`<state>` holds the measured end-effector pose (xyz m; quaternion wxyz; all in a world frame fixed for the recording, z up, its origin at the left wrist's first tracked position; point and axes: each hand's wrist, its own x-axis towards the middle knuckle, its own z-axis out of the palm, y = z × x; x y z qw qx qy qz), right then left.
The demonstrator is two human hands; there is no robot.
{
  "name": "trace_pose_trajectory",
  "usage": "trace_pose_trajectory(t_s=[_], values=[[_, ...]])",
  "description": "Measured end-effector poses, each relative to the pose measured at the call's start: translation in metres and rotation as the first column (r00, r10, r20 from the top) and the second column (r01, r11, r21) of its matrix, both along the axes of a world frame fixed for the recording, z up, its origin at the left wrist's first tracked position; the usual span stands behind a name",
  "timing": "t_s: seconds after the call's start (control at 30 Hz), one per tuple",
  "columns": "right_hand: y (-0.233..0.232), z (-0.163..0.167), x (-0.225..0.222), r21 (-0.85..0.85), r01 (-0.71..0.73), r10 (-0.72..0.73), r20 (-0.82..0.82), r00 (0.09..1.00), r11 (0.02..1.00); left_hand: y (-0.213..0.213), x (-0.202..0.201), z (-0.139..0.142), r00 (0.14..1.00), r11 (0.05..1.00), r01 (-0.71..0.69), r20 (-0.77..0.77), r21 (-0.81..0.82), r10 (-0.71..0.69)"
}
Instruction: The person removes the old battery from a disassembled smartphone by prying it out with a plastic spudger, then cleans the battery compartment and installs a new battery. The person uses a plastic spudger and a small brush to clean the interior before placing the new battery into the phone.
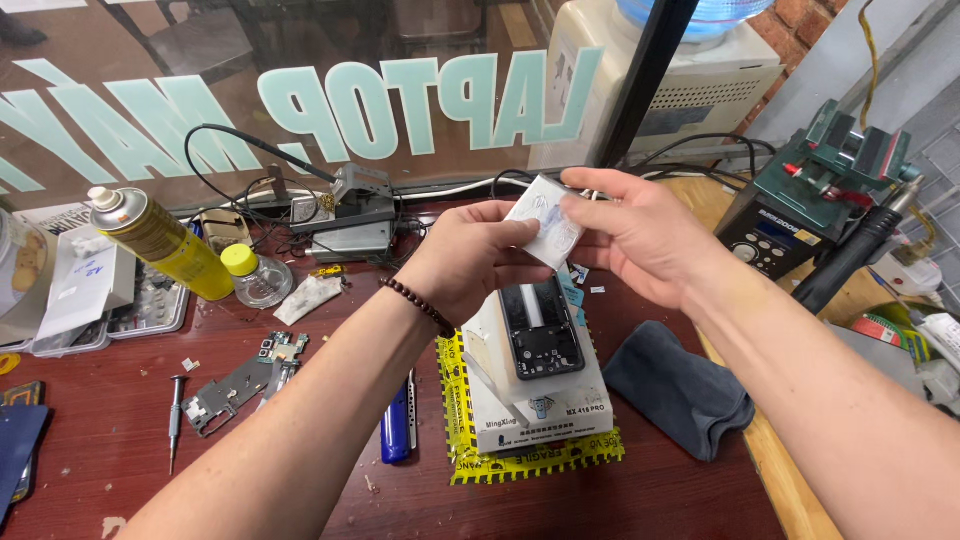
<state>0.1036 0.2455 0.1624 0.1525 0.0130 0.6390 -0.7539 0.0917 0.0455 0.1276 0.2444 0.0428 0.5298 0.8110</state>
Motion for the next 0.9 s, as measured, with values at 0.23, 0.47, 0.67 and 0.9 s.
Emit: trace_pose_trajectory(t_s=[0.23,0.47,0.67,0.9], values=[[0.009,-0.008,0.038,-0.163,0.043,-0.035,0.050,0.998,0.986,-0.003,0.032,0.004,0.999,0.994,0.000,0.045,0.109,-0.005],[0.000,-0.017,0.042,-0.172,0.053,-0.056,-0.016,0.998,0.984,0.008,0.046,0.008,0.992,0.993,-0.120,0.044,-0.015,0.120],[-0.003,-0.016,0.045,-0.112,0.005,-0.014,-0.078,0.997,0.994,0.007,0.049,0.025,0.987,0.960,-0.152,0.019,-0.236,0.161],[-0.002,-0.014,0.048,-0.122,-0.092,0.079,-0.110,0.991,0.988,0.012,0.048,0.020,0.967,0.933,-0.252,-0.039,-0.256,0.250]])
